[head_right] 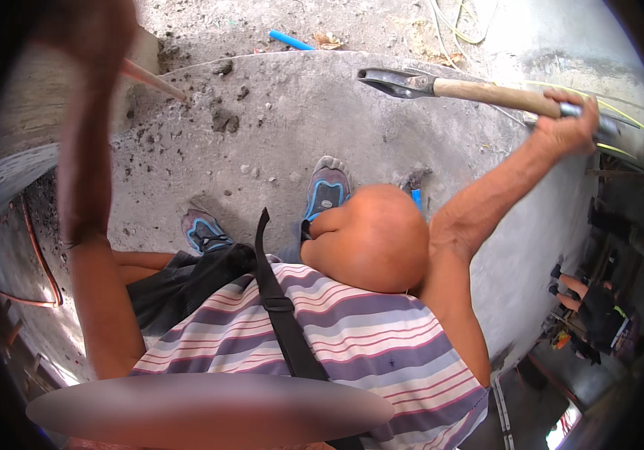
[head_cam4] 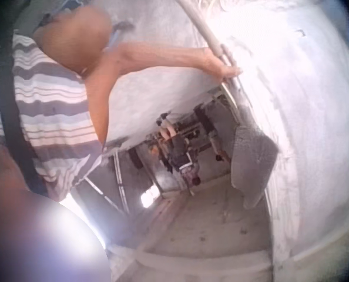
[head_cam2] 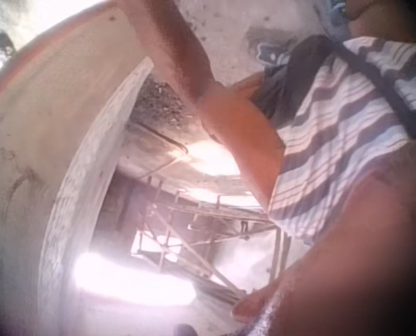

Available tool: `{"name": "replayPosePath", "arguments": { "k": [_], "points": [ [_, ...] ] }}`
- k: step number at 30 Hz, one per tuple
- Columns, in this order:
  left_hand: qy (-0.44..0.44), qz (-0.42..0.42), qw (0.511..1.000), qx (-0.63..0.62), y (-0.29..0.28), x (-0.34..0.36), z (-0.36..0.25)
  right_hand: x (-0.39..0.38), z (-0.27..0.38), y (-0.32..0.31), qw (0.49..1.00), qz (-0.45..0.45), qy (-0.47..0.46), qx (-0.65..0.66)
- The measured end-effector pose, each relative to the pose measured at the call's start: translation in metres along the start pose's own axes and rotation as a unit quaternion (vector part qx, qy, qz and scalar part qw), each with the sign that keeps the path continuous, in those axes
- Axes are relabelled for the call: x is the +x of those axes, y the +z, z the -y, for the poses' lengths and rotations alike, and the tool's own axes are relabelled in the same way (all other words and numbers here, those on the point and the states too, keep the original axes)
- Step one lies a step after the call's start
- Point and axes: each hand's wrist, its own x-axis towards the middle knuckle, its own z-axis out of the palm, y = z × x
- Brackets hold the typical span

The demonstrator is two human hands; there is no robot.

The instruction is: The person uses a hammer and a hoe to chip away at a concrete floor, then sweeps the debris with the hoe. The person works in a crouched position and moves the debris toward a wall.

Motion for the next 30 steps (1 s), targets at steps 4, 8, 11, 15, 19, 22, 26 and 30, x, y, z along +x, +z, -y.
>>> {"name": "replayPosePath", "arguments": {
  "k": [4, 8, 11, 15, 19, 22, 26, 30],
  "points": [
    [-0.293, 0.399, 0.865, -0.079, 0.072, -0.11, 0.024, 0.008, 0.041, -0.064, 0.997, -0.046, 0.035, 0.044],
    [-0.284, 0.44, 0.838, -0.151, 0.119, -0.184, -0.013, 0.012, 0.047, -0.136, 0.975, -0.114, 0.09, 0.17],
    [-0.116, 0.196, 0.934, -0.277, 0.145, -0.181, -0.05, -0.003, 0.019, -0.189, 0.985, -0.137, 0.059, 0.089],
    [-0.092, 0.191, 0.925, -0.316, 0.147, -0.155, -0.079, -0.049, -0.043, -0.241, 0.971, -0.134, 0.166, 0.112],
    [-0.054, 0.209, 0.936, -0.279, 0.131, -0.13, -0.096, -0.087, -0.097, -0.261, 0.923, -0.22, 0.228, 0.22],
    [-0.067, 0.296, 0.919, -0.251, 0.117, -0.109, -0.104, -0.107, -0.128, -0.261, 0.9, -0.243, 0.268, 0.243],
    [-0.162, 0.436, 0.849, -0.252, 0.105, -0.09, -0.111, -0.127, -0.154, -0.246, 0.877, -0.236, 0.35, 0.229],
    [-0.368, 0.396, 0.814, -0.209, 0.104, -0.101, -0.096, -0.158, -0.174, -0.217, 0.874, -0.268, 0.387, 0.124]
  ]
}}
